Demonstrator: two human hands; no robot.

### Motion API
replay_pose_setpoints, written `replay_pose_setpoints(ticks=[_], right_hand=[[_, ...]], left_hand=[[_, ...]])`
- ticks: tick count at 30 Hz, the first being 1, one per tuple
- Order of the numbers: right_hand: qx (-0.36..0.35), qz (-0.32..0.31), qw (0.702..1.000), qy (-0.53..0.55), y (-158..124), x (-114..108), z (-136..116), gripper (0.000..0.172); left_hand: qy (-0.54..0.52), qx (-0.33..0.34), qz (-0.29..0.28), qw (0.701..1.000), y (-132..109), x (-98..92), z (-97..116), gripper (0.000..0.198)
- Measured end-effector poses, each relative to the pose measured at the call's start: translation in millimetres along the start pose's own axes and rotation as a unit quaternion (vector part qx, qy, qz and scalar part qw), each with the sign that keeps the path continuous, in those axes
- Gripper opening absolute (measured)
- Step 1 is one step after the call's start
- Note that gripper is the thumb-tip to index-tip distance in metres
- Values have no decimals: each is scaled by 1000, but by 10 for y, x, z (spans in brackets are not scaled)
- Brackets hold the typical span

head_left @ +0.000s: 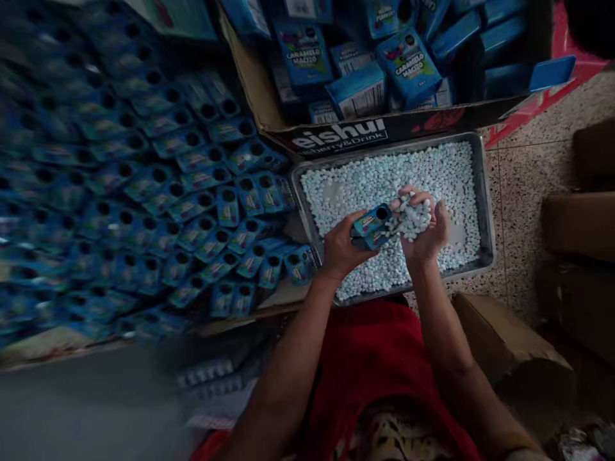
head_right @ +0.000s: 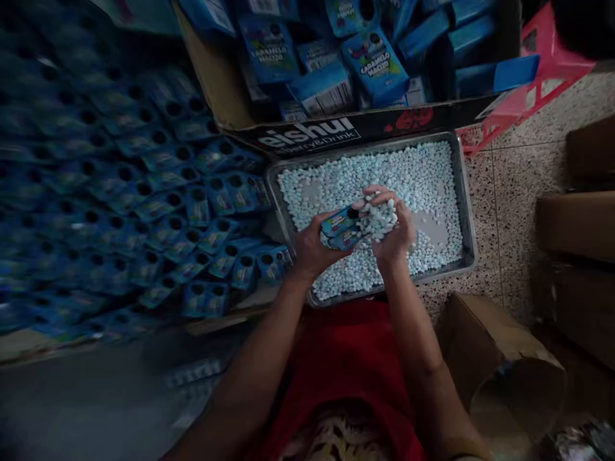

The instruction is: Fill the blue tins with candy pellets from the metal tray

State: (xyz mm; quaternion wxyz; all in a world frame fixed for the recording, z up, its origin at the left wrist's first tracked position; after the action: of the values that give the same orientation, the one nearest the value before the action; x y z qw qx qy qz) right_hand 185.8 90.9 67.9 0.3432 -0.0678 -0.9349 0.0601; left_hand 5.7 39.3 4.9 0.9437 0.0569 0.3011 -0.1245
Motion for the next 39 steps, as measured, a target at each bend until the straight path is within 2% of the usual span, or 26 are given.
replay_pose_setpoints(ticks=[6, 12, 19, 21, 23, 24, 25, 26, 28, 30, 32, 33, 34, 35, 36, 37, 39], right_hand=[[9, -34, 997, -66, 76, 151, 21, 56], [7, -85, 992, -95, 147, 177, 38, 59], [-5, -165, 978, -131, 40, 266, 41, 54], [-5, -192, 967, -166, 11, 230, 37, 56], [-20, -191, 948, -252, 24, 11, -14, 63], [-34, -168, 931, -323, 52, -183, -67, 69], [-49, -128, 901, -413, 94, -424, -137, 75], [-65, -76, 856, -507, 144, -692, -224, 79], [-69, 25, 727, -683, 260, -1215, -379, 76], [-39, 64, 642, -763, 389, -1602, -419, 67], [5, 71, 577, -813, 503, -1782, -309, 65], [20, 70, 553, -830, 543, -1793, -206, 66], [23, 69, 544, -836, 568, -1758, -84, 67], [14, 65, 556, -829, 577, -1688, 49, 67], [-1, 56, 582, -811, 570, -1595, 185, 66], [-18, 44, 619, -784, 546, -1492, 314, 64], [-51, 24, 712, -700, 460, -1295, 511, 59]], left_hand=[[-17, 0, -16, 1000, 1, 38, -65, 82], [-8, 69, 21, 997, 28, -2, -63, 72], [-35, 50, 17, 998, 68, 75, -201, 72], [-57, 51, 29, 997, 84, 114, -259, 75], [-90, 43, 45, 994, 111, 143, -343, 76], [-110, 27, 57, 992, 135, 149, -406, 78], [-132, 4, 72, 989, 167, 149, -482, 82], [-156, -22, 88, 984, 210, 144, -567, 87], [-207, -67, 108, 970, 334, 144, -737, 98], [-253, -84, 93, 959, 499, 187, -855, 105], [-292, -87, 69, 950, 650, 278, -899, 108], [-307, -88, 58, 946, 705, 336, -891, 110], [-320, -88, 50, 942, 740, 397, -864, 113], [-333, -87, 43, 938, 757, 460, -821, 116], [-346, -85, 37, 934, 758, 522, -768, 118], [-359, -85, 29, 929, 745, 584, -709, 119], [-394, -93, 16, 914, 693, 703, -603, 118]])
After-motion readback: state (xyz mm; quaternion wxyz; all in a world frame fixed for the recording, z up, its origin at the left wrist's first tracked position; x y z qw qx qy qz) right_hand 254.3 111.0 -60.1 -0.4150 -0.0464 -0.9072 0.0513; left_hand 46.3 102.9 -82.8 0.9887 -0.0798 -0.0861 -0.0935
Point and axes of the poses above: each hand's wrist, its own y-axis towards the middle knuckle, its own x-axis out of the palm, z = x × y, the point moved 4 cm from there along y, towards the middle knuckle, and after that the axes turned 9 degrees about -z, right-handed, at the moved point
